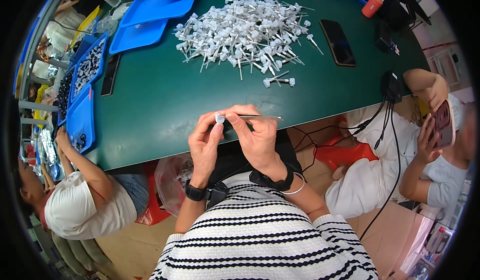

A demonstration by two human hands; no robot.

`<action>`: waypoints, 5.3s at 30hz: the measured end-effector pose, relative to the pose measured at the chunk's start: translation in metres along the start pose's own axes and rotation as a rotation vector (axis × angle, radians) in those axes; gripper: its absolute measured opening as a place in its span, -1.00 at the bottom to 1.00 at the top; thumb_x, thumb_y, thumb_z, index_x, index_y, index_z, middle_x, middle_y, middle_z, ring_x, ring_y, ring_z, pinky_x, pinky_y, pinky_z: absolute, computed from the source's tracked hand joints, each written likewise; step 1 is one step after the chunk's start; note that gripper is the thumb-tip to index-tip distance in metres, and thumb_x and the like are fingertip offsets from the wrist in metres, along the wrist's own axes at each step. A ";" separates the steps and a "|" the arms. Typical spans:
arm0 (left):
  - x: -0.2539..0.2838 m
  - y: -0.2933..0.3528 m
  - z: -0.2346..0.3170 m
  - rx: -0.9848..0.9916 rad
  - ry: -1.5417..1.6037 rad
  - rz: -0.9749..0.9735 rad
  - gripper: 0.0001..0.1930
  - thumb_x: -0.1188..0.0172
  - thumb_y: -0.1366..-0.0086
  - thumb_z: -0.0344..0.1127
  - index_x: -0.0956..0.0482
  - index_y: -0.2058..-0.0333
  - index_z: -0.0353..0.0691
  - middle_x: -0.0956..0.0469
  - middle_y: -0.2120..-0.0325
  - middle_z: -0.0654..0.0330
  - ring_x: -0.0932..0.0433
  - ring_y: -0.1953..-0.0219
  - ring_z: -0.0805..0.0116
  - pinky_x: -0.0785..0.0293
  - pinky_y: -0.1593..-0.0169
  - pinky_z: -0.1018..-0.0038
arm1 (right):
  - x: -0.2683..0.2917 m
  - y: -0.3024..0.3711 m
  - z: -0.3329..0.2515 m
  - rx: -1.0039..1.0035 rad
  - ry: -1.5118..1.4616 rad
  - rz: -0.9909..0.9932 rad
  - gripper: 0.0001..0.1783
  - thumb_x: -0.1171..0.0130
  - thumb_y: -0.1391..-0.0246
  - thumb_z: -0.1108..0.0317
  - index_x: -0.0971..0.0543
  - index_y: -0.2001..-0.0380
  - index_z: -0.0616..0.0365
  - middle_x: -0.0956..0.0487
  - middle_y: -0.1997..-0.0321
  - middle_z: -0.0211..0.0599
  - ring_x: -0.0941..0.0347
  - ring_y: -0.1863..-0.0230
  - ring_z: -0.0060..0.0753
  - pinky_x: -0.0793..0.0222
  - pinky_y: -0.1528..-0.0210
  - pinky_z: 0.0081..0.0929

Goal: The person uses tweezers to pick up small white plastic components from a pile on a green table and carefully inserts a thin metal pin into each one. The person handles the components one at a time, repeating the insertion process for multiple units.

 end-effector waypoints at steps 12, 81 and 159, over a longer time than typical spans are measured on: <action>-0.002 0.000 -0.002 -0.098 -0.122 0.036 -0.76 -0.15 -0.30 -0.48 -0.53 0.06 -0.38 -0.47 0.16 0.17 -0.45 0.27 0.51 -0.41 0.20 0.60 | -0.002 0.000 0.001 -0.008 0.001 0.046 -0.85 -0.17 -0.19 0.44 -0.62 0.28 0.34 -0.65 0.32 -0.29 -0.56 0.34 -0.57 -0.47 0.27 -0.62; -0.006 0.004 -0.013 -0.191 -0.273 0.159 -0.68 -0.24 -0.18 -0.55 -0.60 0.05 -0.26 -0.53 0.17 0.09 -0.52 0.27 0.42 -0.49 0.24 0.55 | -0.003 0.001 0.007 0.027 0.074 0.086 -0.82 -0.20 -0.16 0.44 -0.62 0.43 0.38 -0.66 0.37 -0.23 -0.57 0.48 -0.45 -0.44 0.45 -0.58; 0.002 0.004 0.004 0.129 0.259 0.081 -0.79 -0.12 -0.26 -0.52 -0.56 0.13 -0.35 -0.57 0.18 0.10 -0.53 0.29 0.49 -0.51 0.30 0.60 | 0.028 0.006 -0.011 0.053 0.088 0.098 -0.82 -0.19 -0.17 0.40 -0.60 0.36 0.34 -0.64 0.36 -0.26 -0.60 0.41 -0.46 -0.45 0.38 -0.61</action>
Point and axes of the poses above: each hand's wrist, its own y-axis away from the middle knuckle, its own x-axis out of the back of the hand, z = x × y, the point moved 2 cm from there along -y, towards the middle knuckle
